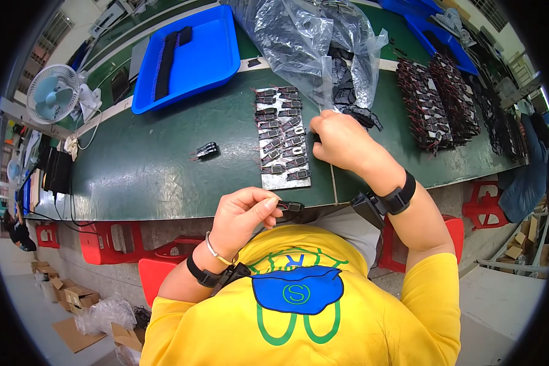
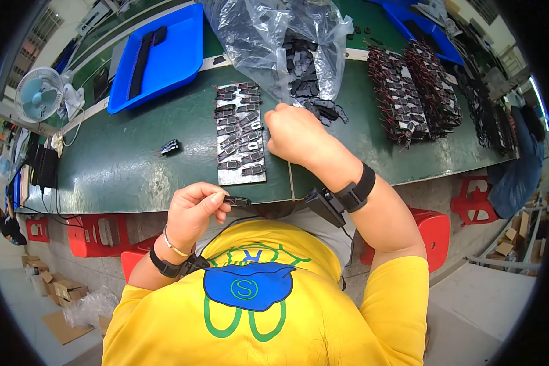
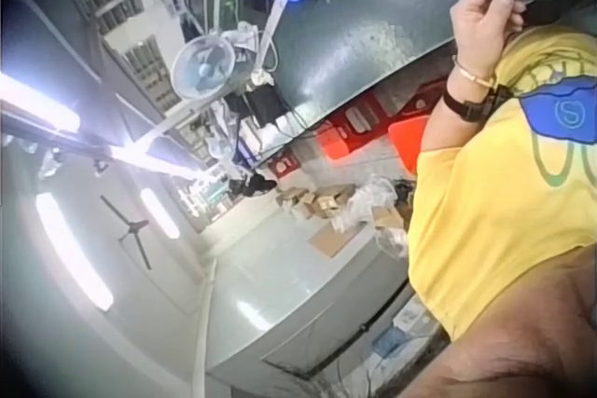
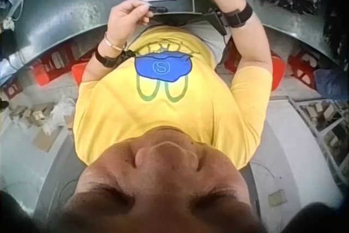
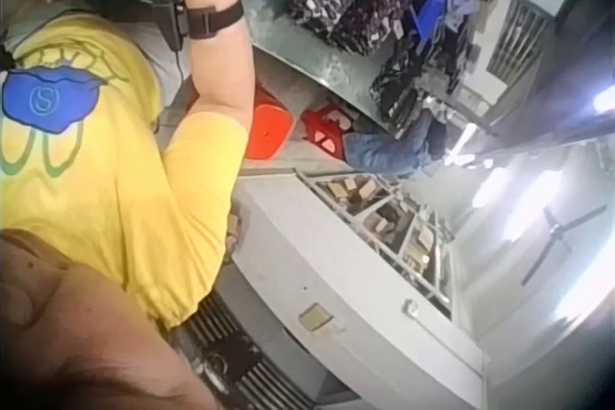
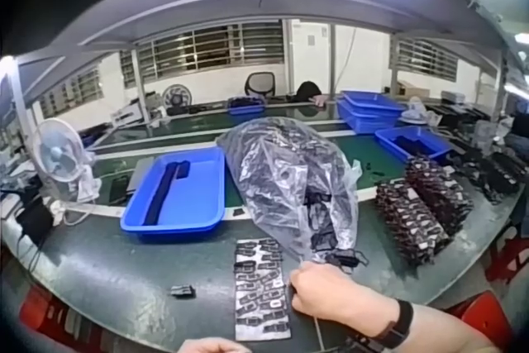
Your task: The person picks up a stack of speaker components, takes a single speaker, and presses a small black part onto it by hand. They then place the assembled unit onto a metal plate and repeat the process.
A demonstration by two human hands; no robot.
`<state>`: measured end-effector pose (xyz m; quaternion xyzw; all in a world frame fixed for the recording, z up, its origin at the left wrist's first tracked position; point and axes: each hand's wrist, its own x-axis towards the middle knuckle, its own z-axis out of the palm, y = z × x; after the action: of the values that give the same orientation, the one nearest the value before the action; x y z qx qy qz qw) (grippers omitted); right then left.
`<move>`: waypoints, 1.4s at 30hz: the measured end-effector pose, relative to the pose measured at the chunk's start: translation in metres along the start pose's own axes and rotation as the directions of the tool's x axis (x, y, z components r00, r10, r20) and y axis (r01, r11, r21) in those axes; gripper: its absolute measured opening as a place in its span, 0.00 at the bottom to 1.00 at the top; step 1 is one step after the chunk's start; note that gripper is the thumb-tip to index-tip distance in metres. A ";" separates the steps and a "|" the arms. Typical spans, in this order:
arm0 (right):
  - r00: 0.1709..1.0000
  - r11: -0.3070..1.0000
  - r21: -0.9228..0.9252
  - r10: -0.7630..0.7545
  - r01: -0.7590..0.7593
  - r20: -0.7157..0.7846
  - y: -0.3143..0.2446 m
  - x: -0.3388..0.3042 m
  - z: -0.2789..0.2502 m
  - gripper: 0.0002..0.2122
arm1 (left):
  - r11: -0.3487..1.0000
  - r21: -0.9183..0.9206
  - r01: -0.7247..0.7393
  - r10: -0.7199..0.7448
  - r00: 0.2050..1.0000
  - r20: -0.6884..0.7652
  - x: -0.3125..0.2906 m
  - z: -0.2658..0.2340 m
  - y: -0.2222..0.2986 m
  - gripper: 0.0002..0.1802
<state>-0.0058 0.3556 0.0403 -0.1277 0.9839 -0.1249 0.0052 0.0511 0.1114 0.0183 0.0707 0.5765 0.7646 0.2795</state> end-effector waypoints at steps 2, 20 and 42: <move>0.997 1.000 0.027 0.004 -0.002 -0.073 0.000 -0.005 -0.001 0.09 | 1.000 -0.007 0.018 -0.018 1.000 0.018 0.000 0.000 0.001 0.07; 0.675 0.719 0.254 -0.385 0.647 -0.630 -0.043 -0.091 0.011 0.07 | 0.884 -0.261 0.387 -0.223 0.841 0.492 0.014 -0.004 0.005 0.09; 0.819 0.880 0.232 -0.250 0.415 -0.517 -0.051 -0.101 0.020 0.14 | 0.721 0.548 -0.424 0.195 0.884 0.425 0.004 0.013 0.014 0.05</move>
<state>0.1054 0.3286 0.0309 -0.2630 0.8807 -0.3162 -0.2350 0.0481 0.1217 0.0343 0.3863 0.7199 0.5407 0.2003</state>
